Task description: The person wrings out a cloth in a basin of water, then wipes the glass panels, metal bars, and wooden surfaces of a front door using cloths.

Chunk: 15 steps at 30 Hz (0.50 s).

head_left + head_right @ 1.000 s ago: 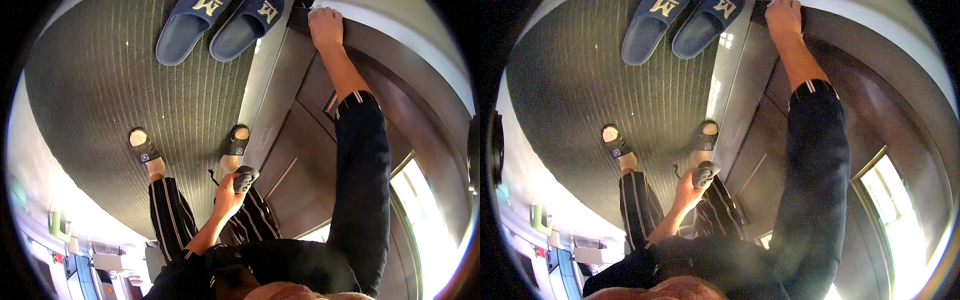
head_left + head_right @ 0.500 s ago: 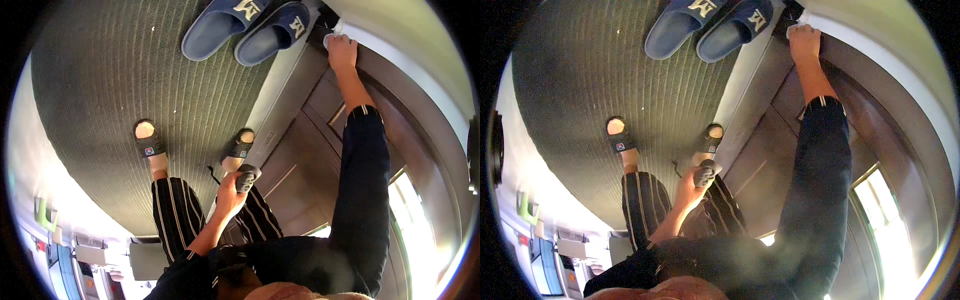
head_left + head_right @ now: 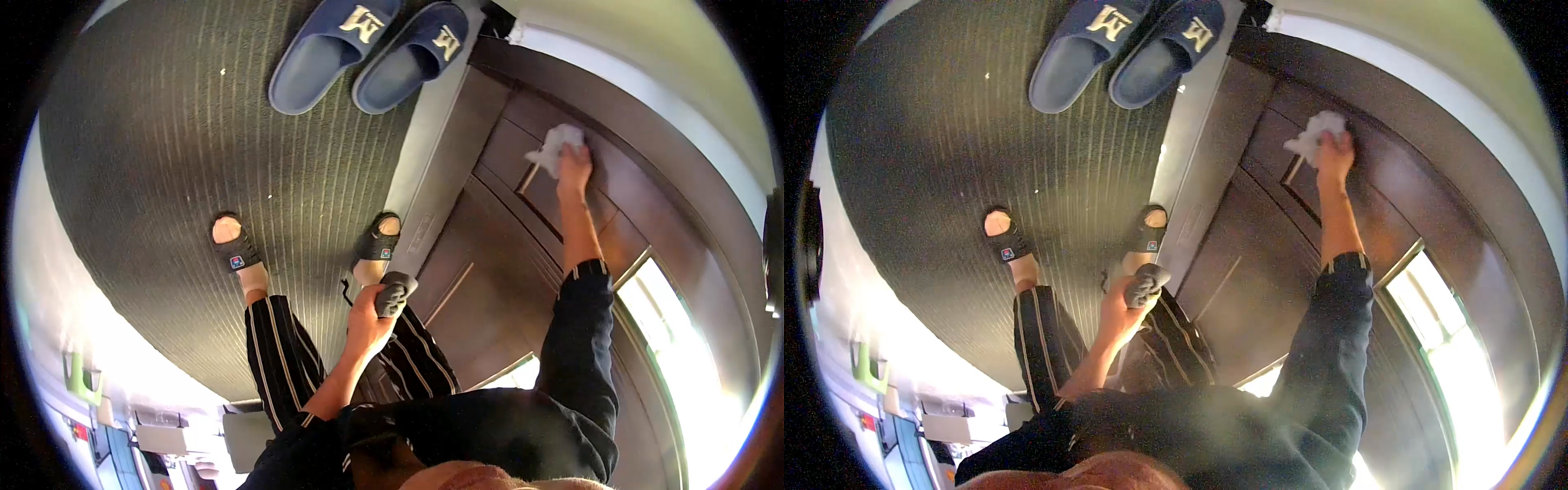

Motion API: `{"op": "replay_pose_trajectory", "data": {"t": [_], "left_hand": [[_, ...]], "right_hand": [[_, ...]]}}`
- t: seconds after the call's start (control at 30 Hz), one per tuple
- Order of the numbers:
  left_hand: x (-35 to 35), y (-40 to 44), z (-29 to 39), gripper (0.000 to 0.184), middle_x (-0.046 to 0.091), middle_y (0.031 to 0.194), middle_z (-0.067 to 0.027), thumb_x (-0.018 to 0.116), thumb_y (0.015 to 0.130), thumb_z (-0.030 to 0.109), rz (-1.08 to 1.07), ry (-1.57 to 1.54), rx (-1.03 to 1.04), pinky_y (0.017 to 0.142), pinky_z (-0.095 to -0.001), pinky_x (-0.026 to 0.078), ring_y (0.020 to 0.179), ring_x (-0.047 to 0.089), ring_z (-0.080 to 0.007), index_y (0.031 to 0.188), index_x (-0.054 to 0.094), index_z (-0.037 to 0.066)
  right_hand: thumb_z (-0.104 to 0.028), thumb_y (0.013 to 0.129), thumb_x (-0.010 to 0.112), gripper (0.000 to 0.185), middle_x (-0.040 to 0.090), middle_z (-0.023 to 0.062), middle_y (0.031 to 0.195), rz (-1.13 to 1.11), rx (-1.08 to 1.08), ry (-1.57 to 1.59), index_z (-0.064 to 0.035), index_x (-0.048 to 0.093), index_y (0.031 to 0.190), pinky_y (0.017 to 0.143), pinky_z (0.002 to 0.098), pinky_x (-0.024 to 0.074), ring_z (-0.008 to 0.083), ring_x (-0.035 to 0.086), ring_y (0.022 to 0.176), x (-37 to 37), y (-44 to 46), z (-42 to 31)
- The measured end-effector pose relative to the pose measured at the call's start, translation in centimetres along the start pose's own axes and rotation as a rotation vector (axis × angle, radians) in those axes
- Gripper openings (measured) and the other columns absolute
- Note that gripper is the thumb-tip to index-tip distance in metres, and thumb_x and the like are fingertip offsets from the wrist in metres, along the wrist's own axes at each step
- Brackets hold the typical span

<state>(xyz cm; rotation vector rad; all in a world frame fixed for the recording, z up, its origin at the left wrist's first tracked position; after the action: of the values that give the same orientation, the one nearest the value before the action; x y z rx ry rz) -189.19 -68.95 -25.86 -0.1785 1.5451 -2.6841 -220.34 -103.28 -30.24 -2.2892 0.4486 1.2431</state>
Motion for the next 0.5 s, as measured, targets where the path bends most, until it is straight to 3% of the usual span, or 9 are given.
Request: {"op": "replay_pose_trajectory", "data": {"t": [0.07, 0.17, 0.2, 0.27, 0.4, 0.43, 0.47, 0.5], "left_hand": [[0.7, 0.1, -0.6, 0.032, 0.063, 0.089, -0.0148, 0.074, 0.075, 0.021, 0.057, 0.015, 0.013, 0.072, -0.0369, 0.049, 0.082, 0.063, -0.0309, 0.097, 0.059, 0.004], [1.4, 0.3, -0.6, 0.034, 0.063, 0.088, -0.0156, 0.074, 0.075, 0.022, 0.023, 0.029, 0.011, 0.071, -0.0365, 0.049, 0.081, 0.063, -0.0301, 0.099, 0.058, 0.004], [1.7, 0.2, -0.8, 0.034, 0.063, 0.088, -0.0158, 0.074, 0.075, 0.022, 0.007, 0.030, 0.003, 0.071, -0.0364, 0.049, 0.081, 0.063, -0.0301, 0.100, 0.057, 0.004], [1.9, 0.1, -1.0, 0.035, 0.064, 0.088, -0.0158, 0.073, 0.076, 0.020, 0.015, 0.054, 0.057, 0.071, -0.0364, 0.049, 0.081, 0.064, -0.0303, 0.102, 0.056, 0.004], [1.9, 0.6, -1.8, 0.034, 0.062, 0.092, -0.0161, 0.073, 0.076, 0.016, -0.009, 0.082, -0.002, 0.073, -0.0363, 0.049, 0.085, 0.063, -0.0304, 0.101, 0.055, 0.003], [2.0, 0.5, -1.9, 0.034, 0.062, 0.091, -0.0160, 0.073, 0.076, 0.015, -0.012, 0.081, -0.020, 0.073, -0.0358, 0.049, 0.085, 0.063, -0.0300, 0.101, 0.055, 0.003], [2.1, 0.5, -2.2, 0.034, 0.062, 0.091, -0.0159, 0.073, 0.075, 0.015, -0.018, 0.080, -0.036, 0.072, -0.0354, 0.049, 0.084, 0.063, -0.0296, 0.101, 0.055, 0.003], [2.2, 0.5, -3.3, 0.036, 0.065, 0.088, -0.0073, 0.076, 0.075, 0.016, -0.011, 0.234, 0.026, 0.072, -0.0287, 0.049, 0.081, 0.062, -0.0149, 0.101, 0.055, 0.003]], "right_hand": [[-0.006, 0.084, 0.054, 0.033, 0.060, 0.0122, 0.104, 0.081, -0.067, 0.227, 0.0041, 0.052, 0.116, 0.072, 0.0294, 0.0485, 0.0212, 0.060, 0.088, -1.7, 0.2, -4.1], [-0.006, 0.085, 0.052, 0.030, 0.059, 0.0118, 0.106, 0.114, 0.031, 0.310, 0.0038, 0.053, 0.113, 0.077, 0.0328, 0.0484, 0.0216, 0.059, 0.093, 0.3, 6.3, 0.1], [-0.006, 0.087, 0.046, 0.029, 0.059, 0.0097, 0.111, 0.074, 0.113, 0.580, 0.0020, 0.053, 0.114, 0.084, 0.0340, 0.0462, 0.0222, 0.056, 0.102, 2.1, 7.7, 1.7], [-0.008, 0.086, 0.049, 0.031, 0.060, 0.0097, 0.109, 0.054, 0.246, 0.838, 0.0006, 0.053, 0.116, 0.081, 0.0328, 0.0470, 0.0210, 0.058, 0.097, 6.8, 8.4, 2.9], [-0.011, 0.085, 0.056, 0.036, 0.062, 0.0096, 0.104, -0.007, 0.258, 0.366, -0.0022, 0.054, 0.120, 0.075, 0.0303, 0.0487, 0.0187, 0.060, 0.088, 16.2, 6.0, 2.5], [-0.012, 0.084, 0.057, 0.038, 0.063, 0.0095, 0.103, -0.113, 0.189, 0.222, -0.0030, 0.054, 0.121, 0.073, 0.0297, 0.0491, 0.0181, 0.061, 0.085, 18.0, 5.6, 2.5], [-0.014, 0.083, 0.060, 0.037, 0.065, 0.0083, 0.095, -0.294, -0.015, 0.022, -0.0028, 0.056, 0.118, 0.071, 0.0300, 0.0496, 0.0178, 0.062, 0.081, 19.9, 6.2, 4.0], [-0.016, 0.081, 0.063, 0.037, 0.067, 0.0071, 0.087, -0.432, -0.251, -0.143, -0.0026, 0.059, 0.116, 0.068, 0.0303, 0.0501, 0.0175, 0.063, 0.077, 21.7, 6.6, 5.5]]}}
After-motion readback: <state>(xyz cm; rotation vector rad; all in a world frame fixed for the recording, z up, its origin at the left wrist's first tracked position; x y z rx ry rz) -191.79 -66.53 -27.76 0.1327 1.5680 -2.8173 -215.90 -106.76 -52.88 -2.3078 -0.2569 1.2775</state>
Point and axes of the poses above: each hand's wrist, its own y-axis towards the middle knuckle, its own x-axis out of the palm, z = x × y, the point moved 1 cm from there along y, towards the middle knuckle
